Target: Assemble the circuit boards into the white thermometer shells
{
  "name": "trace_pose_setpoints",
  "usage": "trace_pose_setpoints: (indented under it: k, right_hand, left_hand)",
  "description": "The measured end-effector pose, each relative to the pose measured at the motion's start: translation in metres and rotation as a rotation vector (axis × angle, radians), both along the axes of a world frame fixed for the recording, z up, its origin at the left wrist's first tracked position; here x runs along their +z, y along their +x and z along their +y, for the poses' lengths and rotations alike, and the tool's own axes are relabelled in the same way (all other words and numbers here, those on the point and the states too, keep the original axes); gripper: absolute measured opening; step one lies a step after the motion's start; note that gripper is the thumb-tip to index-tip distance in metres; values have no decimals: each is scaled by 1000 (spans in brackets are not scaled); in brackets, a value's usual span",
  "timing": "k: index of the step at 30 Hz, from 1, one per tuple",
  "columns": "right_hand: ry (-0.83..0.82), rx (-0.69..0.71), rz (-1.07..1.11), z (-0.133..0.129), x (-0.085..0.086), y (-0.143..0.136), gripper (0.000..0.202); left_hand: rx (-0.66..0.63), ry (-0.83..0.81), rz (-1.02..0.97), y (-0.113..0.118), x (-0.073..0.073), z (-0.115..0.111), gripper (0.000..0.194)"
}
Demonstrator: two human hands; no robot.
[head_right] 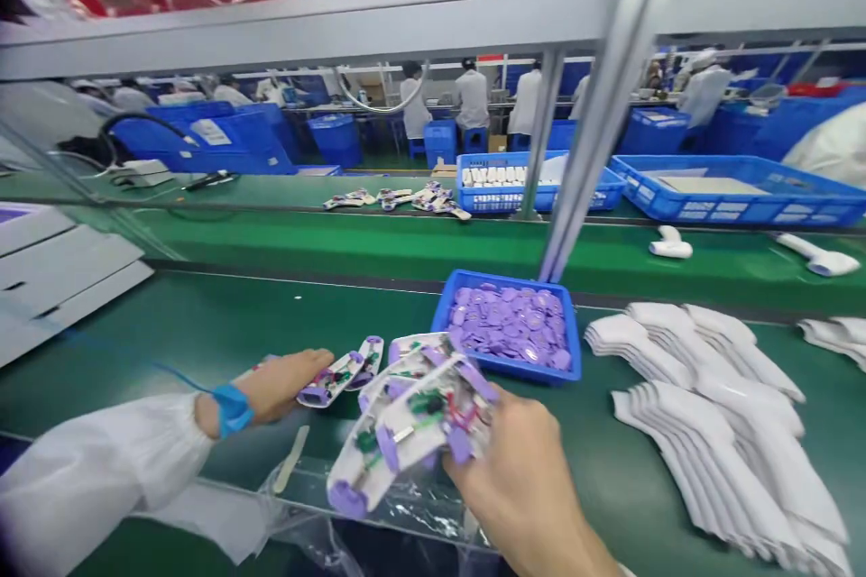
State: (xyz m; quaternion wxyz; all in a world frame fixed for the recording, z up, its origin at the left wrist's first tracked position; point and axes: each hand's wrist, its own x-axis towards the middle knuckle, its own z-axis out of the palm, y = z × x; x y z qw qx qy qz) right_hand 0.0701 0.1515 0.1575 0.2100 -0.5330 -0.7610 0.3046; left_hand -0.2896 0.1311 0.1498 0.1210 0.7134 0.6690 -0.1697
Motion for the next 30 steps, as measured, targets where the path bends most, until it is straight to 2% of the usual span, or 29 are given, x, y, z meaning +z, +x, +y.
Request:
trace_pose_setpoints:
  k: [3, 5, 7, 9, 10, 12, 14, 16, 18, 21, 23, 24, 26, 28, 30]
  right_hand:
    - [-11, 108, -71, 28, -3, -103, 10]
    - [26, 153, -181, 51, -13, -159, 15]
    - [52, 199, -291, 71, -26, -205, 18]
    - [51, 247, -356, 86, -39, -241, 18]
    - [42, 273, -371, 91, -44, -255, 20]
    - [25, 316, -392, 96, -52, -272, 30]
    - [20, 325, -396, 95, -57, -278, 40]
    - [34, 290, -390, 91, -57, -278, 45]
    - [91, 233, -372, 84, -54, -274, 41]
    - [254, 214, -320, 63, -47, -263, 25]
    - [320, 246, -253, 44, -43, -248, 20]
    - [301, 263, -202, 34, -40, -238, 22]
    - [162, 286, -57, 14, -35, -211, 35]
    - [-21, 291, 106, -3, -31, -183, 46]
    - [-102, 252, 219, -14, -29, -159, 41]
  left_hand:
    - [6, 30, -89, -57, -17, -22, 47]
    - [12, 92, -112, -103, -24, -29, 52]
    - [-14, 127, -131, -146, -31, -30, 46]
    - [-48, 132, -187, -182, -40, -27, 38]
    - [-50, 131, -220, -196, -44, -26, 39]
    - [-7, 128, -264, -215, -50, -27, 60]
    - [51, 151, -292, -223, -50, -31, 78]
    - [88, 211, -357, -214, -45, -33, 73]
    - [128, 311, -477, -188, -37, -30, 61]
    - [223, 391, -745, -126, -22, -20, 64]
    - [312, 310, -955, -82, -16, -16, 52]
    - [344, 256, -1054, -62, -15, -16, 44]
    - [370, 198, -1191, -31, -16, -20, 31]
    - [352, 201, -1226, -10, -21, -28, 24]
    - [329, 199, -1202, 7, -27, -36, 19]
